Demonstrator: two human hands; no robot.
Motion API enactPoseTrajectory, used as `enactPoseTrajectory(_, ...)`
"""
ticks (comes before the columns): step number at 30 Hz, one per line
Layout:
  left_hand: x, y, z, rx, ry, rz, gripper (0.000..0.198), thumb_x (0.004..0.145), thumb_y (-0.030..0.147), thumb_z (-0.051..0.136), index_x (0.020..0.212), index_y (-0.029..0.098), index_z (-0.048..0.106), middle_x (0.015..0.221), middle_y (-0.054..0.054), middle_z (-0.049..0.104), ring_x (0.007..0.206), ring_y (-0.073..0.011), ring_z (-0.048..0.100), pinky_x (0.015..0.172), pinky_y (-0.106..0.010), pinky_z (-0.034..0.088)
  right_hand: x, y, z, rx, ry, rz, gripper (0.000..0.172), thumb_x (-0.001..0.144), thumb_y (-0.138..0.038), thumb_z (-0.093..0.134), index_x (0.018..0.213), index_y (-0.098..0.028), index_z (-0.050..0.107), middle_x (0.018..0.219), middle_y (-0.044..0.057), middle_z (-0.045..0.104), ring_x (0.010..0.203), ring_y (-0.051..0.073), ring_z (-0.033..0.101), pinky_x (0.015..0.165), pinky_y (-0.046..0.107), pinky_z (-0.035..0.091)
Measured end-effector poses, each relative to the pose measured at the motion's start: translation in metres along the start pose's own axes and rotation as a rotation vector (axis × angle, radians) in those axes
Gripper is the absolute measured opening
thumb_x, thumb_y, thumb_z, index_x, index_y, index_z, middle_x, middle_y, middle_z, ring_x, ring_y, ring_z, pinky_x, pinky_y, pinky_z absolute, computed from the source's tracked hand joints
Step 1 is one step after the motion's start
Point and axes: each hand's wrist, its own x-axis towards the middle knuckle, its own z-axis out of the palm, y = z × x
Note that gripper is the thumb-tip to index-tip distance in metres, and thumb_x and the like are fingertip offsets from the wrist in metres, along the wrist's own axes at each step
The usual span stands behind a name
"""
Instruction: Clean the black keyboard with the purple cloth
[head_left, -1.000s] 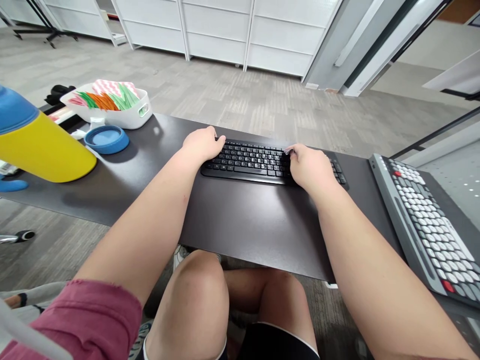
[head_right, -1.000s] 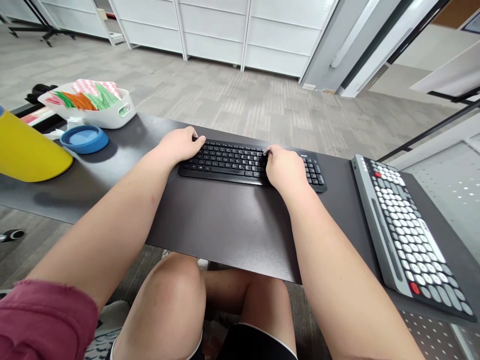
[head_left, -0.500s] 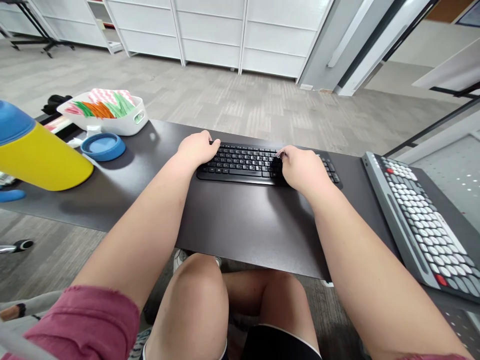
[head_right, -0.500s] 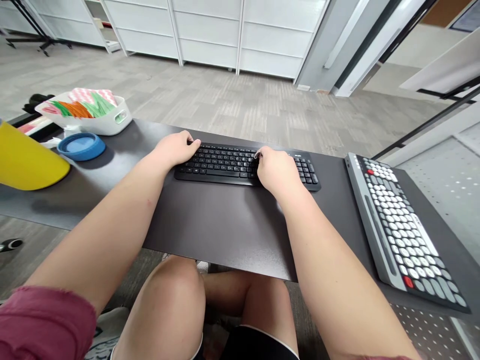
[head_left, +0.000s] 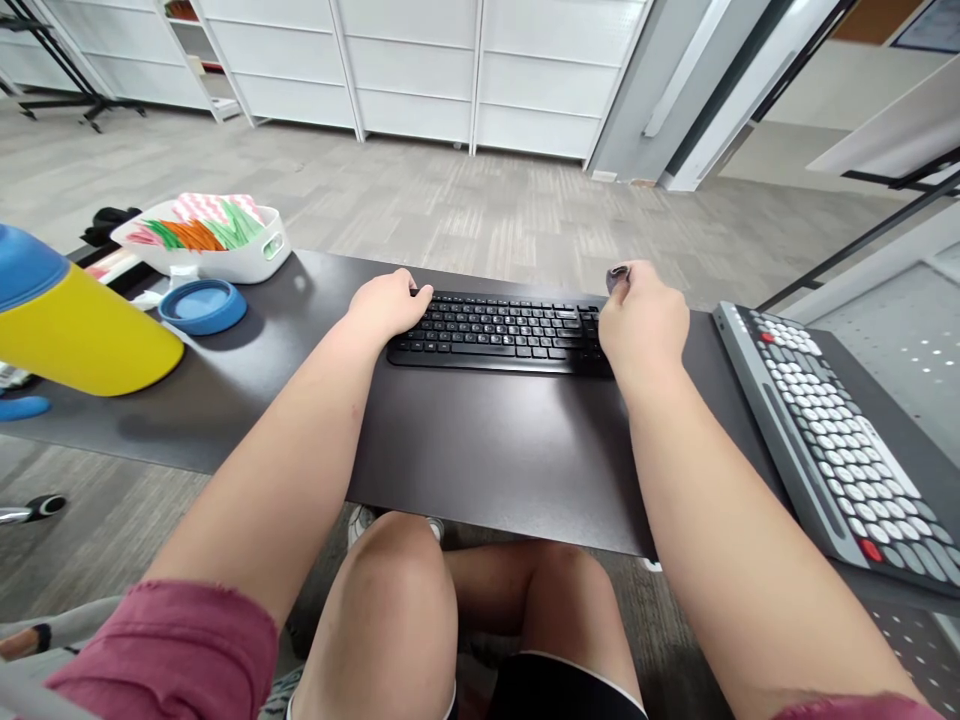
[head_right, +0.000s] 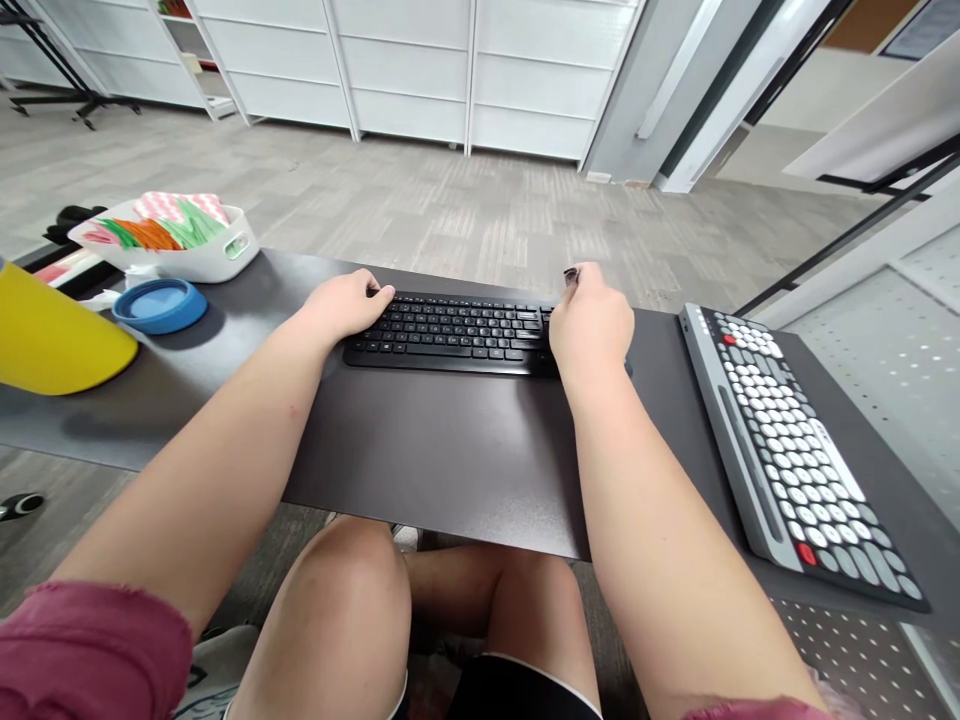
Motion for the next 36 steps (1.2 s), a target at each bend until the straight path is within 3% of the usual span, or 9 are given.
enactPoseTrajectory(5,-0.001,0.001,-0.001,-0.003,-0.002,-0.010,0.054,0.104,0.065,0.050,0.135,0.025,0.072,0.132,-0.018,0.078,0.123,-0.0410,0.071,0.103,-0.052,0.055,-0.007,-0.013,0.016,-0.098,-0.266,-0.174,0.048,0.111,-0.028,0.039,0.145,-0.020,0.072,0.114,0.021,0.082,0.106,0.039,0.077,0.093,0.048,0.055)
enactPoseTrajectory(7,-0.002,0.002,-0.002,-0.002,-0.002,-0.014,0.055,0.104,0.066,0.051,0.135,0.026,0.072,0.133,-0.018,0.078,0.124,-0.0409,0.071,0.103,-0.051,0.055,-0.010,-0.019,0.019,-0.094,-0.308,-0.221,0.050,0.112,-0.026,0.038,0.148,-0.023,0.071,0.118,0.019,0.082,0.108,0.038,0.077,0.094,0.047,0.055)
enactPoseTrajectory(14,-0.002,0.003,-0.003,0.022,-0.007,-0.021,0.055,0.105,0.064,0.048,0.136,0.025,0.071,0.134,-0.017,0.078,0.124,-0.0399,0.071,0.103,-0.049,0.056,-0.010,-0.022,0.017,-0.029,-0.324,-0.245,0.046,0.115,-0.029,0.040,0.147,-0.026,0.073,0.122,0.014,0.083,0.115,0.034,0.076,0.100,0.044,0.054)
enactPoseTrajectory(36,-0.001,0.003,-0.001,0.025,-0.001,-0.018,0.054,0.107,0.061,0.048,0.137,0.024,0.071,0.133,-0.018,0.078,0.123,-0.0409,0.071,0.101,-0.051,0.056,-0.012,-0.024,0.015,-0.035,-0.324,-0.250,0.043,0.113,-0.029,0.044,0.141,-0.026,0.077,0.121,0.012,0.083,0.111,0.033,0.077,0.098,0.042,0.053)
